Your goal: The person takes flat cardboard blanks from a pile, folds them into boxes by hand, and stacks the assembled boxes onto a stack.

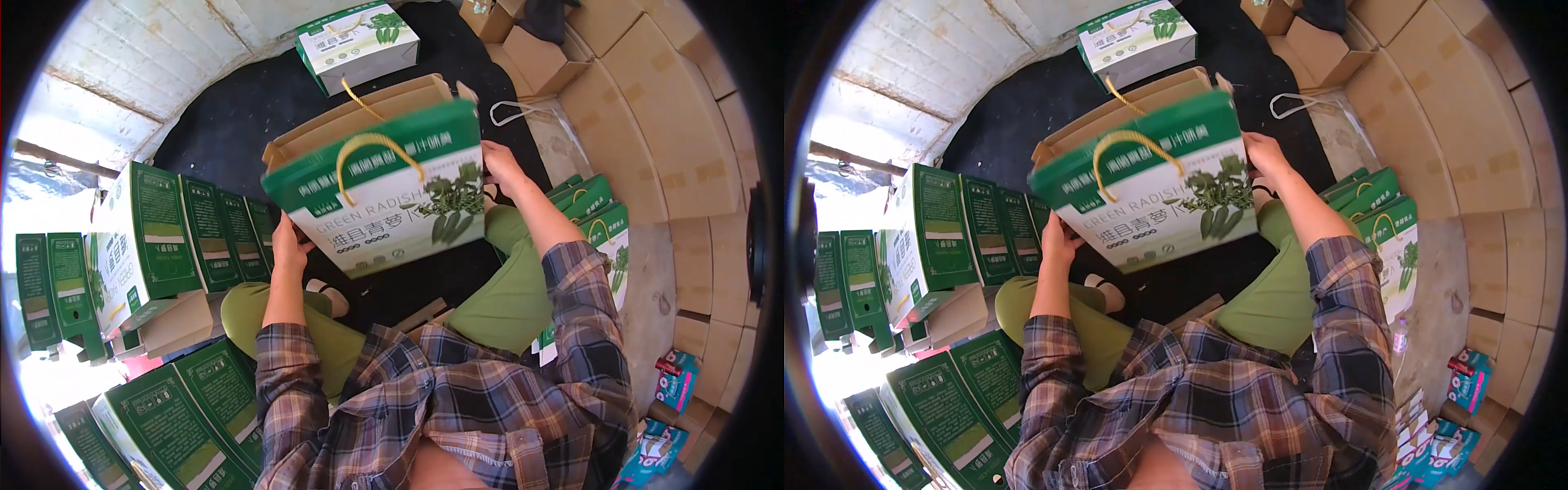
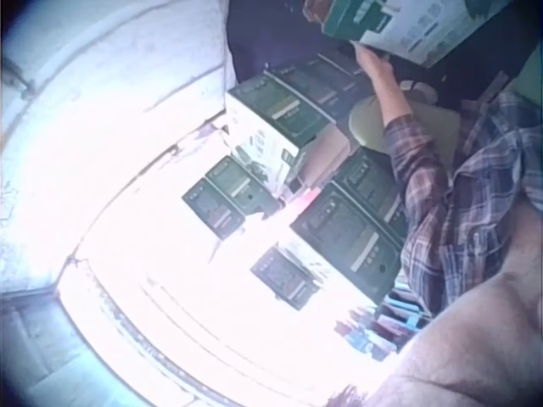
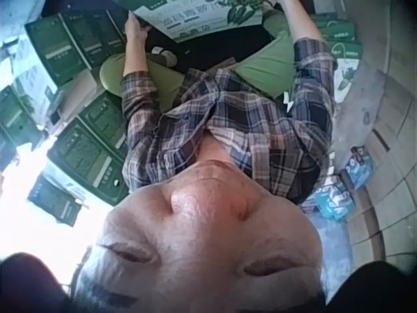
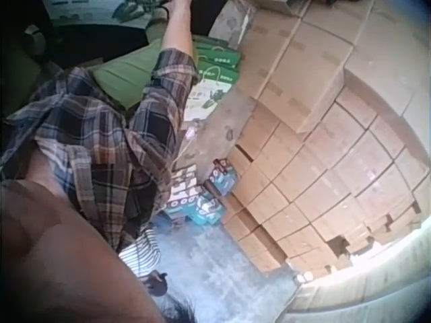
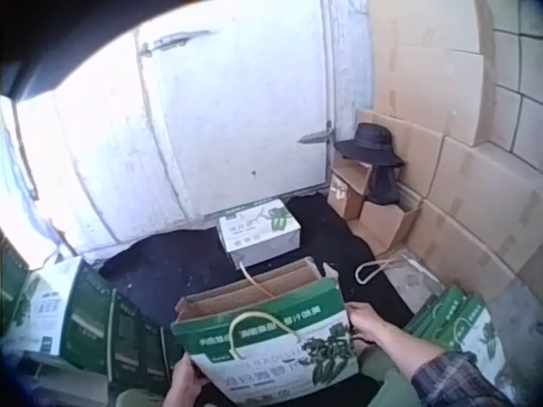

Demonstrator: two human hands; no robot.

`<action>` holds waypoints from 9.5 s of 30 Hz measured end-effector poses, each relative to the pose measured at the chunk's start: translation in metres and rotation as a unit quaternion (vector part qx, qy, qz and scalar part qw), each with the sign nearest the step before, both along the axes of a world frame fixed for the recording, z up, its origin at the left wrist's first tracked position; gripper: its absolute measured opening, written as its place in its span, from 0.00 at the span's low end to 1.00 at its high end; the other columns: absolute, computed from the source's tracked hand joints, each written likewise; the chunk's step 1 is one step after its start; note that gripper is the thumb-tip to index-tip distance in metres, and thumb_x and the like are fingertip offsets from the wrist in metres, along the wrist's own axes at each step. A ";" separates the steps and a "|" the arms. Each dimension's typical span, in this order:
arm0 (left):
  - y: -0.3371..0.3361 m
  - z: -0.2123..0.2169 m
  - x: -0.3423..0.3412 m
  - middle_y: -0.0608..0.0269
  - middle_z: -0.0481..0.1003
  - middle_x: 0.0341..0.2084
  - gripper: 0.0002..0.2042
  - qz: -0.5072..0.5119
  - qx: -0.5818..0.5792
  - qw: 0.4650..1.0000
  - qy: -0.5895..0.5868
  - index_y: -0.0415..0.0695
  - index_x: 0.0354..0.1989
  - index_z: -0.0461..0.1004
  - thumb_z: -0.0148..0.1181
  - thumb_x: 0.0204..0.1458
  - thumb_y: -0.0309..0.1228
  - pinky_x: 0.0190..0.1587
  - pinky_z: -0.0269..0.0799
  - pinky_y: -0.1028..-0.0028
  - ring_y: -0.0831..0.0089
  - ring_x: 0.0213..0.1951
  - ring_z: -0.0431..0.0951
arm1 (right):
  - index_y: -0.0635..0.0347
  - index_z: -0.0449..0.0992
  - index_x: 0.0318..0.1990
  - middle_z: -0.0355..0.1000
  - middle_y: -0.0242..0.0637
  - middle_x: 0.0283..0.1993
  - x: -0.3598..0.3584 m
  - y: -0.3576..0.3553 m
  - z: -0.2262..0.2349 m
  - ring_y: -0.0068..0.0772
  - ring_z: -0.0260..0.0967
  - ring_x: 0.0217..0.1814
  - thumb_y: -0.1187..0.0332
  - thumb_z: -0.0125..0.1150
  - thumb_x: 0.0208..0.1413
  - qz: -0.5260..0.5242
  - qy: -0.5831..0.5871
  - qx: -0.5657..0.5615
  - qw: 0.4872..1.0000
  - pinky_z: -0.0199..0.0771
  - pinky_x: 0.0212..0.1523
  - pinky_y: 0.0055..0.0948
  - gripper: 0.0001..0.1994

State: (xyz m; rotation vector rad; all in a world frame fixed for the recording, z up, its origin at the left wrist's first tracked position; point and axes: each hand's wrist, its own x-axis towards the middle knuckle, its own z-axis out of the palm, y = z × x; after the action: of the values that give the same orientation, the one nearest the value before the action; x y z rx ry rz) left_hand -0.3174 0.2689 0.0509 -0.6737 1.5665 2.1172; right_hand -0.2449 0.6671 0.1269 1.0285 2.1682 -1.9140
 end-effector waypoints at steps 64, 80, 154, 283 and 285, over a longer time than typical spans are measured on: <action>0.024 0.039 0.006 0.55 0.58 0.59 0.39 -0.296 -0.364 0.835 0.289 0.50 0.66 0.52 0.60 0.41 0.25 0.54 0.64 0.68 0.60 0.53 0.65 | 0.59 0.80 0.34 0.76 0.37 0.40 -0.037 -0.111 0.040 0.39 0.71 0.48 0.68 0.58 0.51 0.452 0.292 0.307 0.785 0.69 0.51 0.35 0.07; 0.029 0.041 -0.010 0.54 0.53 0.63 0.42 -0.337 -0.303 0.871 0.190 0.46 0.66 0.52 0.66 0.40 0.36 0.59 0.60 0.64 0.60 0.62 0.58 | 0.56 0.67 0.57 0.69 0.40 0.52 -0.028 0.030 0.010 0.34 0.68 0.49 0.70 0.49 0.57 0.167 0.016 0.026 0.986 0.73 0.45 0.35 0.19; 0.058 -0.004 0.008 0.57 0.52 0.65 0.46 -0.353 -0.631 0.545 0.425 0.43 0.65 0.51 0.71 0.36 0.38 0.64 0.42 0.46 0.59 0.67 0.49 | 0.56 0.43 0.68 0.38 0.40 0.72 -0.011 -0.038 -0.039 0.40 0.33 0.75 0.67 0.64 0.46 0.425 -0.041 0.599 0.677 0.49 0.64 0.52 0.43; 0.028 -0.031 0.023 0.53 0.74 0.44 0.29 -0.564 -0.440 0.654 0.245 0.46 0.59 0.65 0.64 0.46 0.30 0.41 0.72 0.70 0.70 0.35 0.75 | 0.52 0.65 0.44 0.64 0.35 0.40 0.447 0.073 -0.277 0.33 0.63 0.36 0.54 0.59 0.52 -0.849 0.170 -0.294 0.405 0.70 0.37 0.35 0.18; 0.018 -0.027 0.019 0.52 0.74 0.44 0.29 -0.554 -0.450 0.655 0.247 0.46 0.58 0.66 0.65 0.45 0.31 0.40 0.73 0.69 0.68 0.34 0.76 | 0.51 0.69 0.40 0.69 0.31 0.34 0.428 0.073 -0.257 0.30 0.65 0.31 0.50 0.59 0.53 -0.836 0.252 -0.279 0.400 0.70 0.37 0.34 0.17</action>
State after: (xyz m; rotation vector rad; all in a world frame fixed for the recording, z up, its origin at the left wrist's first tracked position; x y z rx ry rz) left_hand -0.2983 0.2873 0.0237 0.6517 2.3707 0.4982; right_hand 0.1832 0.7404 -0.1297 3.0393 -0.8886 -3.0637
